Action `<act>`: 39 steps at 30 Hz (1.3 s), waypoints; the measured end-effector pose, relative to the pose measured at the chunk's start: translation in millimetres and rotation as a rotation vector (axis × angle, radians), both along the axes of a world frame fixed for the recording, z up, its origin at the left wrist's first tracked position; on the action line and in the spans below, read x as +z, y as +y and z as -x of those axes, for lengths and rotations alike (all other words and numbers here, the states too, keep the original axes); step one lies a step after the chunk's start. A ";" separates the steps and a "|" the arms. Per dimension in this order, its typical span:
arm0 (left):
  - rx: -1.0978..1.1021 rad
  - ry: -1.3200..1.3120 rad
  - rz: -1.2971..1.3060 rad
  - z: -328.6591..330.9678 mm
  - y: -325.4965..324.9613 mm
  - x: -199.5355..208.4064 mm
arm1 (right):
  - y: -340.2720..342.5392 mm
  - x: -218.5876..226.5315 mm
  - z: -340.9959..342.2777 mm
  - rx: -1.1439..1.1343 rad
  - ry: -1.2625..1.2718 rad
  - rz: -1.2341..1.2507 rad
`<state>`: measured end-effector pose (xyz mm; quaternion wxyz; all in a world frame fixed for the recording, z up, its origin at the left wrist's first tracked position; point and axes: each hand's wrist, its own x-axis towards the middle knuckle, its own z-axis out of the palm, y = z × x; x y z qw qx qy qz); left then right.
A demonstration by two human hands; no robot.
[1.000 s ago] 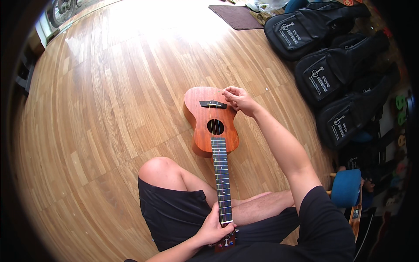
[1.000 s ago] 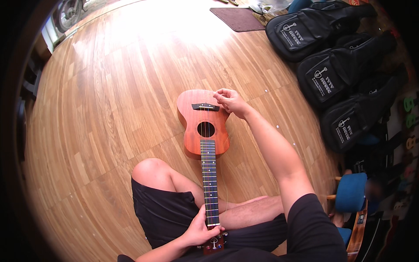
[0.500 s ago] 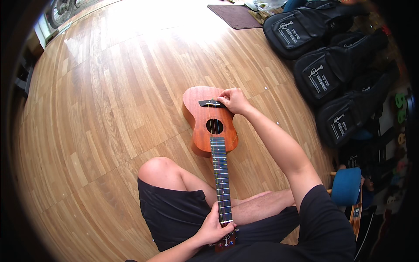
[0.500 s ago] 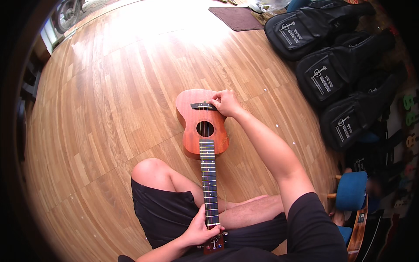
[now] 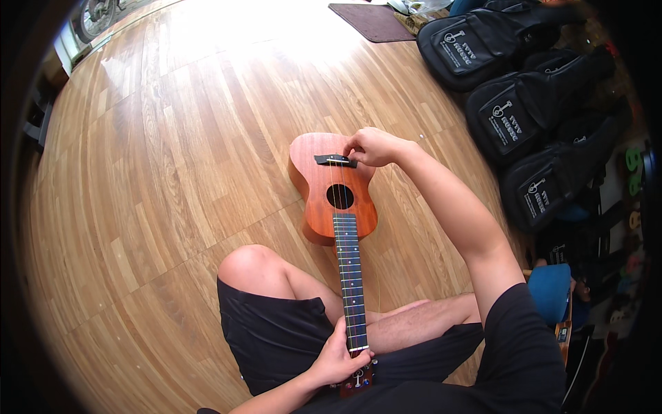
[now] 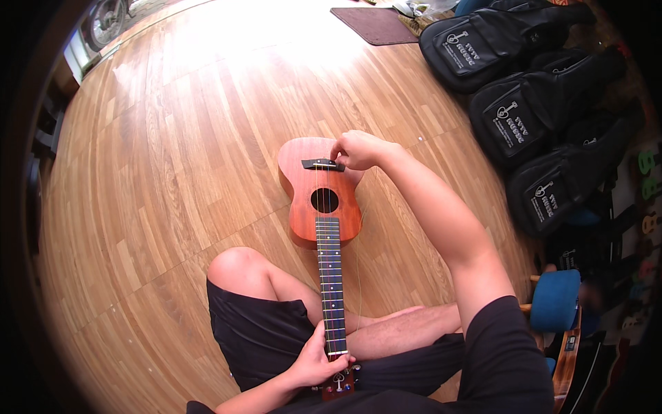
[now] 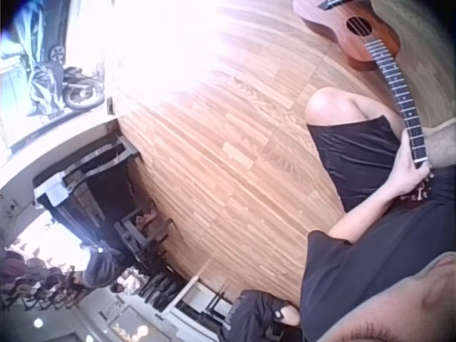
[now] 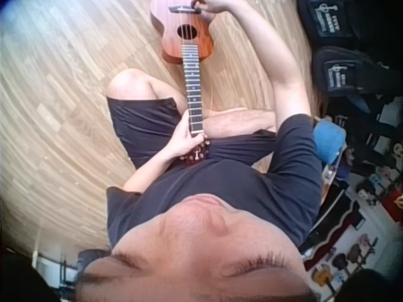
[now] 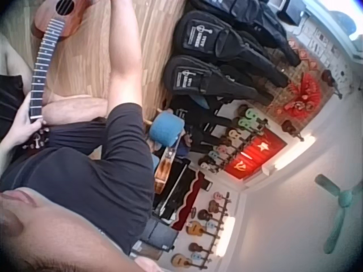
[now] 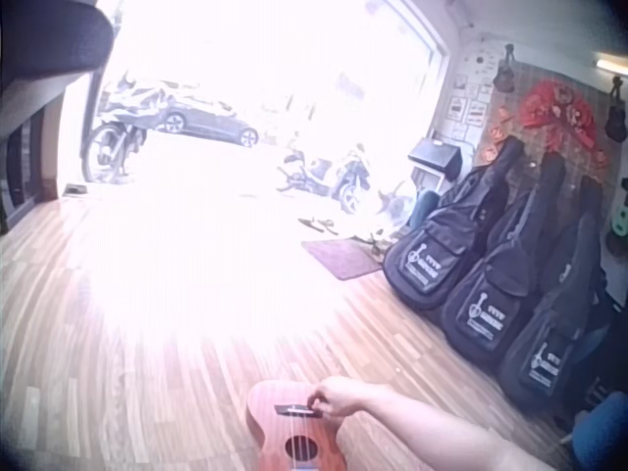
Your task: The person sits on the floor and replaces a string on a pink ukulele. They thread a new string through the bridge, tie a knot, and then wind the string onto the tuning peg at the headstock.
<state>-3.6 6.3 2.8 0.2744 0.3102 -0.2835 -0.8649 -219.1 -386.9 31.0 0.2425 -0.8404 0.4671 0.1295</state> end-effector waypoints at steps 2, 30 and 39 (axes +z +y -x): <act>-0.001 -0.002 0.009 -1.1 -1.5 0.6 | -0.9 4.2 -5.7 0.032 0.071 0.028; 0.044 0.025 -0.003 -0.9 2.0 1.2 | 231.9 6.4 62.4 -0.813 -0.357 -0.843; 0.002 -0.095 0.031 -2.4 -3.0 12.8 | 306.1 -59.3 28.0 -0.868 -0.544 -0.831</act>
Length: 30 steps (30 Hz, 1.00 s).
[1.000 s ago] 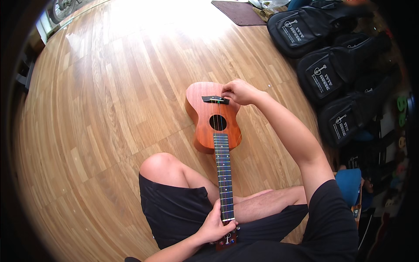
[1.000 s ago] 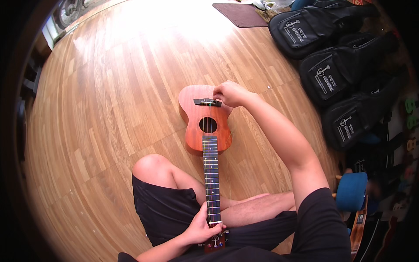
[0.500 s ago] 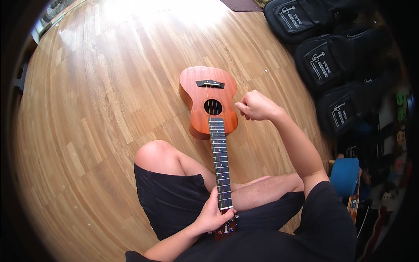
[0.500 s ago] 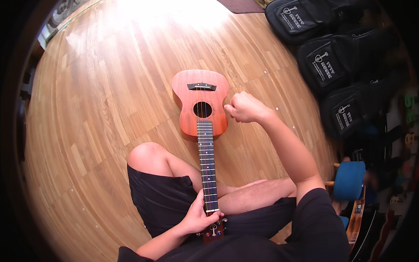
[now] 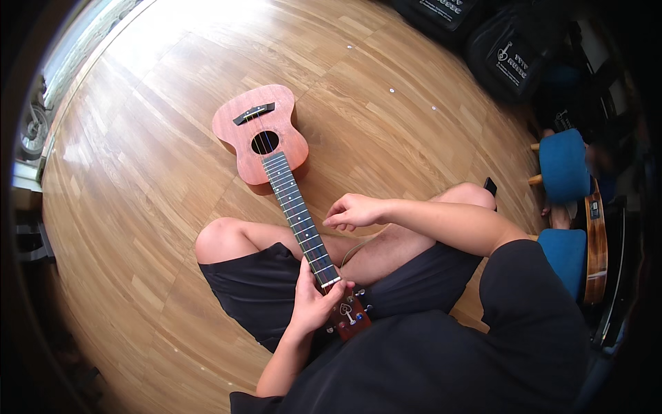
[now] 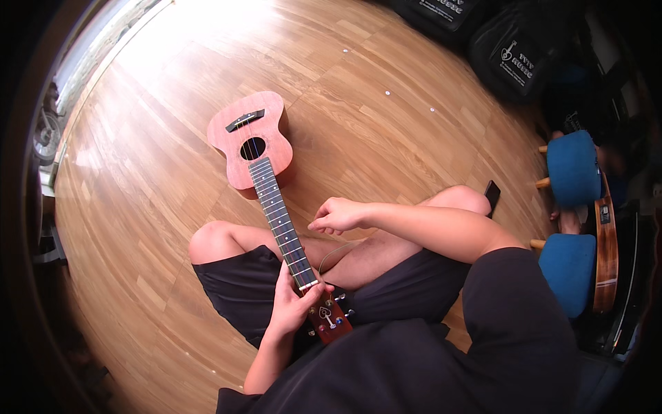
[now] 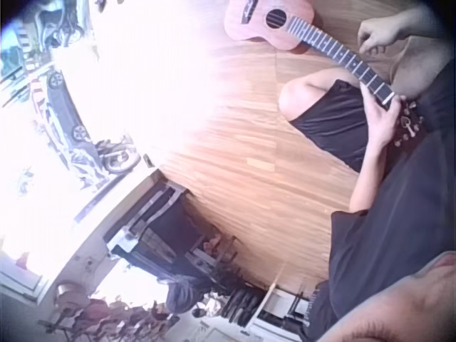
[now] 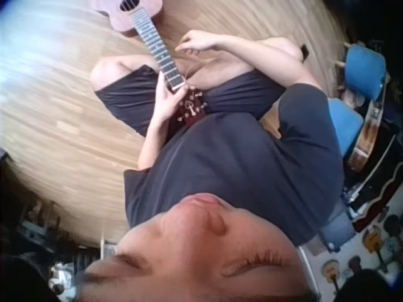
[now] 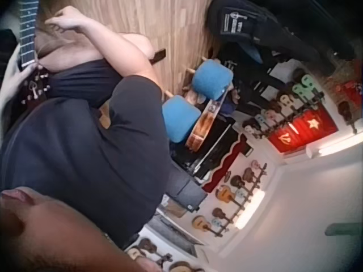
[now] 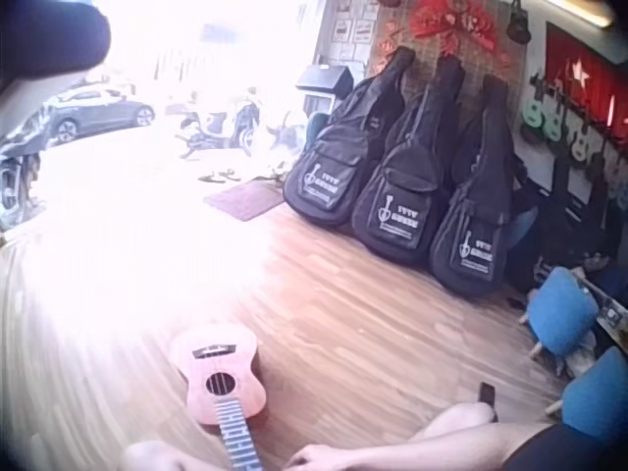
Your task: The person sits on the floor and replaces a string on a pink ukulele. They thread a new string through the bridge, tie a knot, and then wind the string onto the tuning peg at the headstock.
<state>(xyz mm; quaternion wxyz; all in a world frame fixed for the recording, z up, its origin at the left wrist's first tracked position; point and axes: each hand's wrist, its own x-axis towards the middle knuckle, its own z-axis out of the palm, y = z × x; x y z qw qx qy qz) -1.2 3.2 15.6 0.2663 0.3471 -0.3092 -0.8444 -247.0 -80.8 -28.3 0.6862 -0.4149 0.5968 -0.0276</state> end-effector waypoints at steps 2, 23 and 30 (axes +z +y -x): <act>0.003 -0.116 0.141 0.9 1.1 5.3 | -2.9 -15.5 -2.6 -0.046 -0.028 0.038; 0.021 -0.715 1.173 12.1 -20.6 66.1 | -0.3 22.3 -17.1 -0.286 -0.205 0.590; 0.097 -0.645 1.332 47.7 -81.3 60.0 | -7.4 44.9 -2.0 -0.505 -0.277 0.753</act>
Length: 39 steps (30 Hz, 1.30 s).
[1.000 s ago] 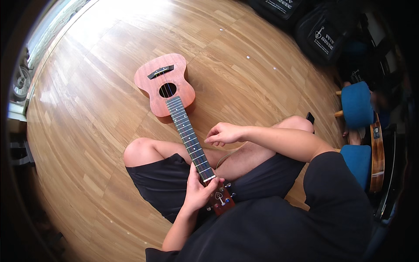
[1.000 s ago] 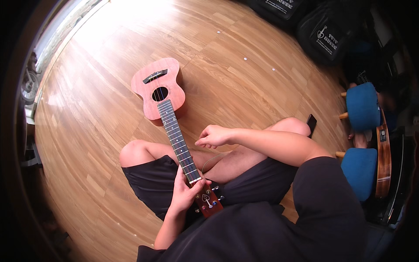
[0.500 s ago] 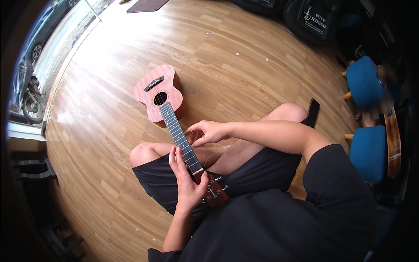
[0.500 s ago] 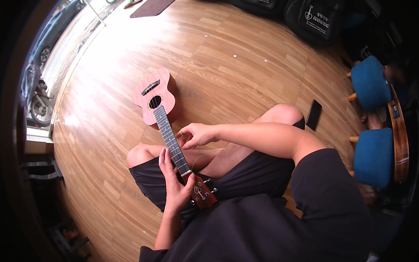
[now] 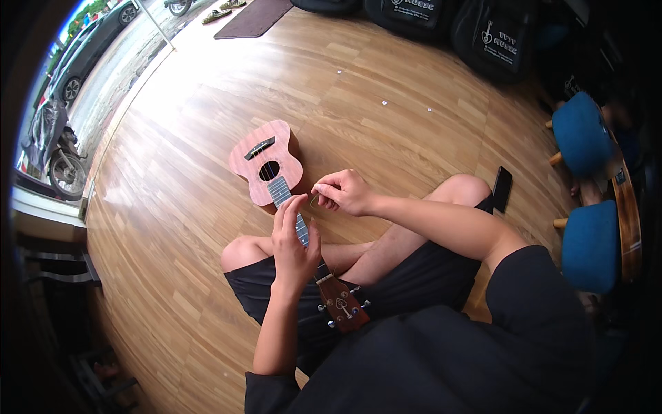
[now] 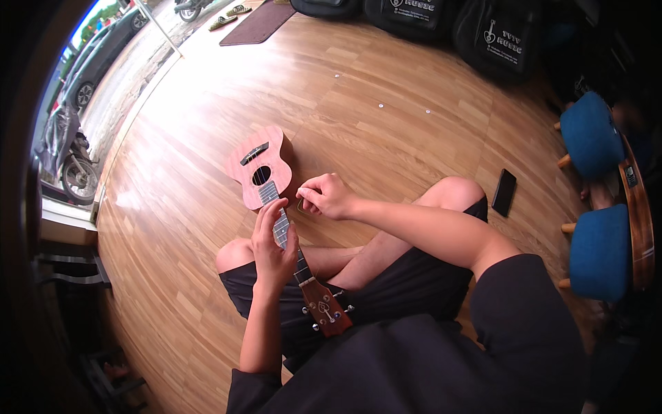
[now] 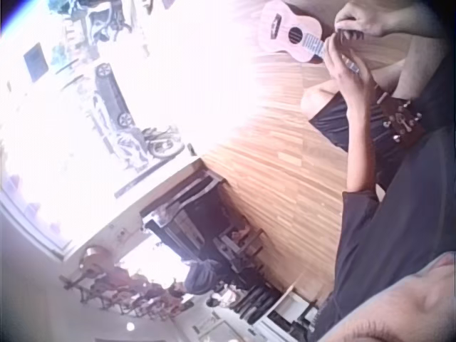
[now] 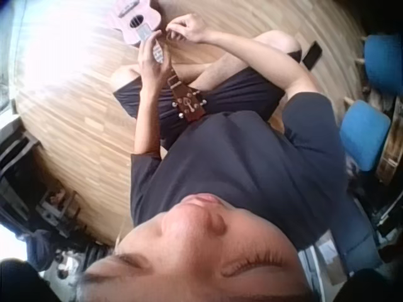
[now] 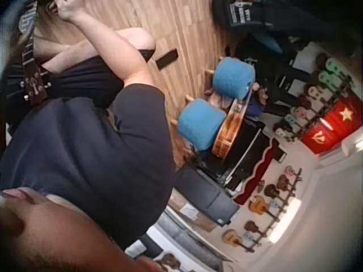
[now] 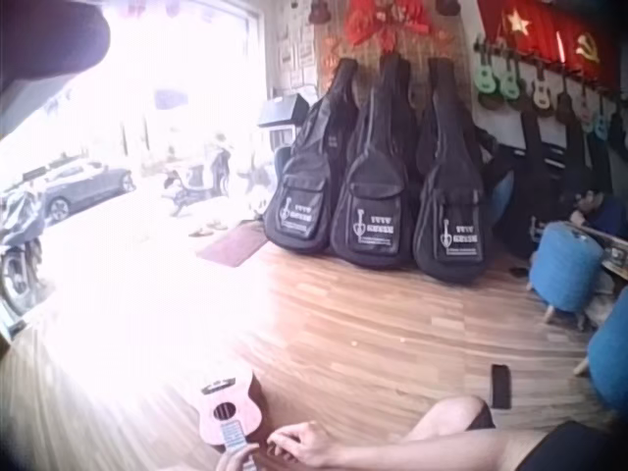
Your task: The person sits on the floor and replaces a string on a pink ukulele. They thread a new string through the bridge, tie a knot, and then wind the string onto the tuning peg at the headstock.
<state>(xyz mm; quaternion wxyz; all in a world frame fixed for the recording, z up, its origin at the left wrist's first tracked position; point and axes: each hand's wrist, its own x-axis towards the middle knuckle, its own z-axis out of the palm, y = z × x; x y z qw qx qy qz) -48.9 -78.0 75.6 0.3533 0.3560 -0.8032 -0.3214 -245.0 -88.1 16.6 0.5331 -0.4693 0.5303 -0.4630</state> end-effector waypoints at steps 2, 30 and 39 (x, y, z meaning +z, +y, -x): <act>-0.036 -0.033 -0.028 14.3 -17.5 -1.3 | 2.6 12.8 8.4 0.003 0.017 0.074; -0.184 0.385 -0.103 48.3 40.0 69.0 | 132.6 129.1 23.7 -0.273 0.166 0.575; -0.228 0.410 -0.094 44.2 45.7 71.5 | 139.5 126.9 21.2 -0.249 0.061 0.470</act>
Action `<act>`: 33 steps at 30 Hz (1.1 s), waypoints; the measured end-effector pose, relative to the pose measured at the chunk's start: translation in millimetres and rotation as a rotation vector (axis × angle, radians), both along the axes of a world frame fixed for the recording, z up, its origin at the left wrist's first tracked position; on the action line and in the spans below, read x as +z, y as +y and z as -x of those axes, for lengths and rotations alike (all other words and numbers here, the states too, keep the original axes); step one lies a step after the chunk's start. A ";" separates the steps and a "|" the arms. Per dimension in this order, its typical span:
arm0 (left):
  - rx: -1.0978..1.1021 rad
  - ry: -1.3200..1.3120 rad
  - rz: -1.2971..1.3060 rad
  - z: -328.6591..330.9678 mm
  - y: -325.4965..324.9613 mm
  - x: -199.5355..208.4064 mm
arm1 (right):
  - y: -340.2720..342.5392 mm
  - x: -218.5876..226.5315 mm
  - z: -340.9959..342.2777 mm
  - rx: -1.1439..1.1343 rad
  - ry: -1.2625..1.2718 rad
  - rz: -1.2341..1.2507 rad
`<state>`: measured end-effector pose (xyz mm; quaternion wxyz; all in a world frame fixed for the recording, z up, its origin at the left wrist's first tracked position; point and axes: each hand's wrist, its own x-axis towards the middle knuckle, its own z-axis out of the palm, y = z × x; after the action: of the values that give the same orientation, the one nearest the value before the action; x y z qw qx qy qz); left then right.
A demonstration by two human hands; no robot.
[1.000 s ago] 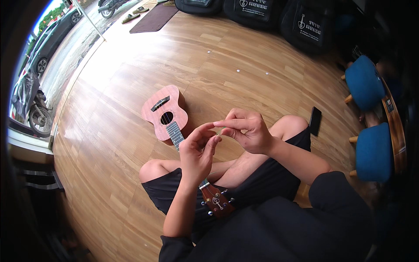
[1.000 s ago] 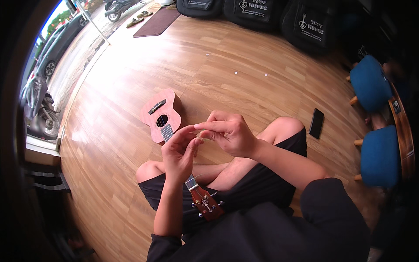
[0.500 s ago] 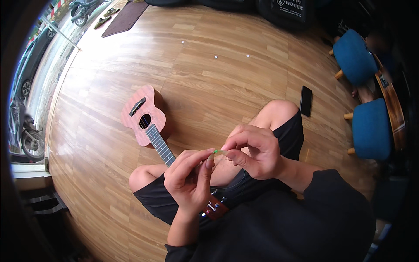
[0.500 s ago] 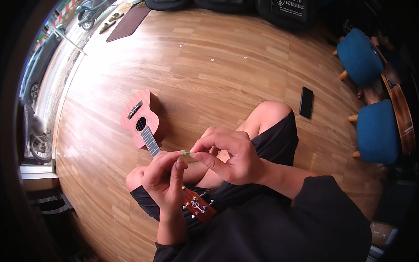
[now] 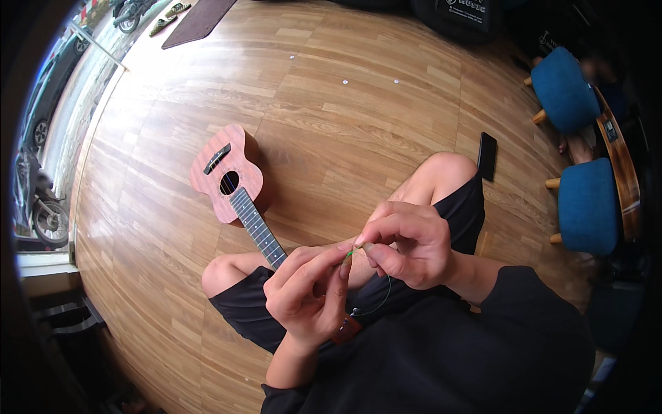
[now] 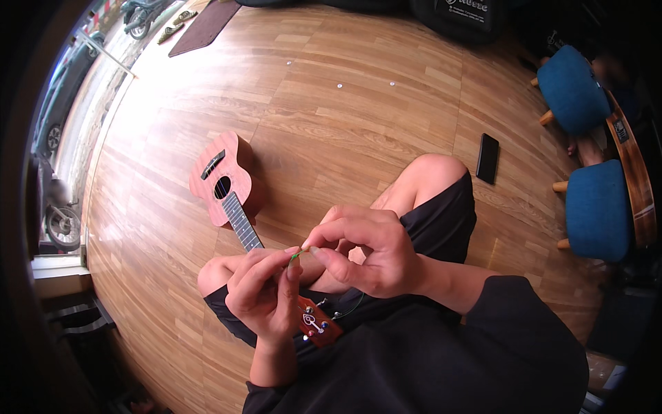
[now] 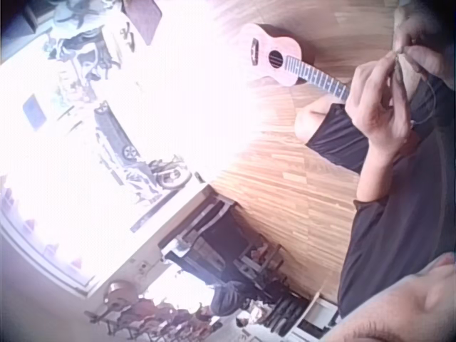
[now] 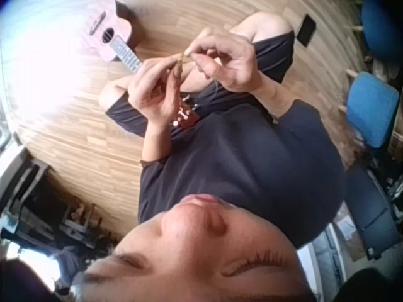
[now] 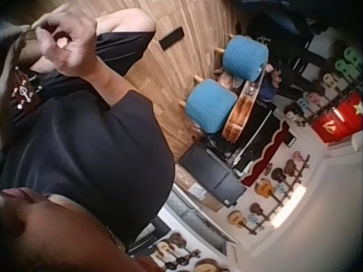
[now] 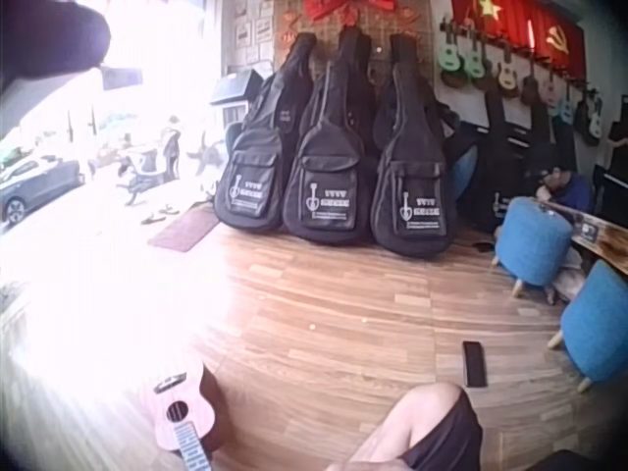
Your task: The person sits on the floor and replaces a string on a pink ukulele. They thread a new string through the bridge, tie a knot, and then wind the string onto the tuning peg at the headstock.
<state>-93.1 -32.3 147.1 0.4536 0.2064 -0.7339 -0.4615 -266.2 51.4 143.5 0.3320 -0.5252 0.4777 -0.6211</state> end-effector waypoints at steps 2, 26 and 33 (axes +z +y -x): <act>-0.006 -0.003 -0.002 -1.0 0.6 0.1 | 0.5 1.1 1.9 0.006 0.048 0.022; 0.009 0.033 -0.031 -5.5 -1.3 -5.4 | 1.1 2.2 -1.5 -0.011 0.132 0.055; -0.012 0.023 -0.093 -7.9 1.4 -4.6 | 1.3 4.3 -1.6 0.026 0.114 0.029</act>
<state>-85.1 -30.9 142.6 0.4493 0.2174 -0.7075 -0.5003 -264.5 52.7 147.8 0.3047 -0.5706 0.4799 -0.5927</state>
